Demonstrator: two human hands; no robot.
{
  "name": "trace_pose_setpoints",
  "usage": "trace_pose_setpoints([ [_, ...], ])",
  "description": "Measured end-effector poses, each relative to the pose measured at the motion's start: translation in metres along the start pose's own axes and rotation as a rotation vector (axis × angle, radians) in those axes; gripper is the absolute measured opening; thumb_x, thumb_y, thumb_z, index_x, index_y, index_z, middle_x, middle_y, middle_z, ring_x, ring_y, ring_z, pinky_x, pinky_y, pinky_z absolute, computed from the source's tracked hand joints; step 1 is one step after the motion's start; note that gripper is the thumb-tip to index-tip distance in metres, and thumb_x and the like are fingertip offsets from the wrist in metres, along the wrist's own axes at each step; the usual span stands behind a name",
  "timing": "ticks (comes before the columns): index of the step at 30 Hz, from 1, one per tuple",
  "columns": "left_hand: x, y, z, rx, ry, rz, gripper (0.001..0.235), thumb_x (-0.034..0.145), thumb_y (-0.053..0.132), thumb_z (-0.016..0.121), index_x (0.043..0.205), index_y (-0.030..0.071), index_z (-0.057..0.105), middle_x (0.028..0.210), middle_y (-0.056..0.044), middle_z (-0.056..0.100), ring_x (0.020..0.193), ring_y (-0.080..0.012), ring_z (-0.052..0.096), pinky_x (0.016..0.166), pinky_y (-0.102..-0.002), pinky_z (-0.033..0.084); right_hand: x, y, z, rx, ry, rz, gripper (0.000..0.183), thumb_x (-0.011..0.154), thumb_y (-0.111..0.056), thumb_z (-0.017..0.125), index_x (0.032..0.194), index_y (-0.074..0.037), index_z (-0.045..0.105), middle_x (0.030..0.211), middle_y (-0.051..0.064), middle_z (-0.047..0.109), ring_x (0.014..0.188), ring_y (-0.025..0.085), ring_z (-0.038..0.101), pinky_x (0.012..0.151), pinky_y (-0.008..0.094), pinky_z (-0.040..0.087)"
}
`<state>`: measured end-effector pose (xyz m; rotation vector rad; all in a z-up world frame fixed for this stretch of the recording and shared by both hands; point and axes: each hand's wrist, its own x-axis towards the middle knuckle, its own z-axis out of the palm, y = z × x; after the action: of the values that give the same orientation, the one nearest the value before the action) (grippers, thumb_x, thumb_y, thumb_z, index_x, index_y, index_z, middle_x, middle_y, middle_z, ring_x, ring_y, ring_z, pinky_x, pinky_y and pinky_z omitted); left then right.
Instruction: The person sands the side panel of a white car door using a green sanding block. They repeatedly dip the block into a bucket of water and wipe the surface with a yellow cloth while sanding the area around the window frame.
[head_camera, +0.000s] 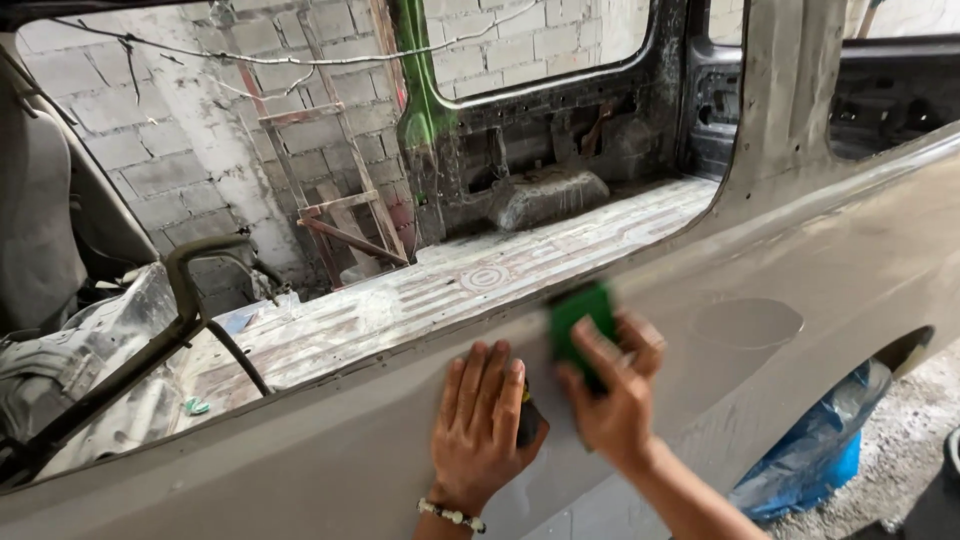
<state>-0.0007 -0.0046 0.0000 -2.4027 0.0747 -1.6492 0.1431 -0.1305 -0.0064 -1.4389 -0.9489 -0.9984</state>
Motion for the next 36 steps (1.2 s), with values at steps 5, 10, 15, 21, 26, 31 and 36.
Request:
trace_pose_setpoints([
  [5,0.001,-0.003,0.002,-0.009,0.009,0.007,0.065,0.091,0.029,0.072,0.144,0.002,0.046,0.145,-0.020,0.059,0.141,-0.0389,0.051,0.121,-0.054,0.036,-0.001,-0.002,0.002,-0.046,0.096,0.117,0.056,0.087,-0.005,0.081,0.141,-0.012,0.065,0.143,0.020,0.051,0.132,0.035,0.047,0.112,0.045,0.042],
  [10,-0.004,-0.001,-0.002,-0.024,-0.014,-0.002,0.062,0.093,0.036,0.071,0.142,0.003,0.050,0.145,-0.020,0.058,0.141,-0.0390,0.050,0.120,-0.054,0.036,-0.044,-0.008,-0.014,-0.026,-0.142,0.011,0.059,0.071,-0.011,0.086,0.127,-0.013,0.067,0.140,0.024,0.046,0.122,0.038,0.047,0.097,0.044,0.046],
  [15,-0.004,-0.006,0.002,0.033,-0.050,0.026,0.057,0.094,0.037,0.068,0.138,0.004,0.056,0.147,-0.018,0.058,0.142,-0.0363,0.050,0.120,-0.052,0.036,-0.062,0.024,-0.022,-0.029,-0.137,0.106,0.061,0.075,-0.012,0.086,0.130,-0.013,0.062,0.143,0.023,0.043,0.125,0.038,0.048,0.098,0.044,0.047],
  [21,-0.001,-0.004,0.001,0.081,-0.090,0.029,0.050,0.096,0.037,0.065,0.134,0.005,0.063,0.148,-0.014,0.058,0.142,-0.0316,0.051,0.120,-0.048,0.038,-0.074,0.051,-0.030,-0.016,-0.140,0.189,0.062,0.078,-0.013,0.084,0.135,-0.014,0.058,0.144,0.022,0.039,0.131,0.039,0.045,0.101,0.045,0.048],
  [26,-0.003,0.003,0.011,0.118,-0.060,0.010,0.048,0.098,0.037,0.063,0.134,0.005,0.064,0.148,-0.015,0.059,0.142,-0.0319,0.051,0.120,-0.048,0.039,-0.073,0.054,-0.034,-0.015,-0.156,0.172,0.062,0.078,-0.014,0.084,0.134,-0.014,0.059,0.144,0.022,0.040,0.132,0.040,0.044,0.100,0.046,0.048],
  [31,0.002,0.021,0.029,0.152,0.000,-0.083,0.048,0.097,0.038,0.060,0.133,0.006,0.063,0.148,-0.017,0.057,0.142,-0.0351,0.051,0.119,-0.052,0.037,-0.073,0.064,-0.037,0.023,-0.175,0.146,0.061,0.078,-0.015,0.084,0.134,-0.014,0.060,0.145,0.022,0.040,0.130,0.038,0.044,0.099,0.046,0.047],
  [36,0.013,0.040,0.051,0.147,-0.007,-0.104,0.050,0.096,0.039,0.063,0.135,0.007,0.063,0.152,-0.016,0.054,0.144,-0.0346,0.049,0.120,-0.053,0.037,-0.070,0.070,-0.041,0.068,-0.197,0.125,0.064,0.075,-0.015,0.086,0.133,-0.012,0.060,0.146,0.024,0.039,0.131,0.040,0.043,0.102,0.047,0.044],
])
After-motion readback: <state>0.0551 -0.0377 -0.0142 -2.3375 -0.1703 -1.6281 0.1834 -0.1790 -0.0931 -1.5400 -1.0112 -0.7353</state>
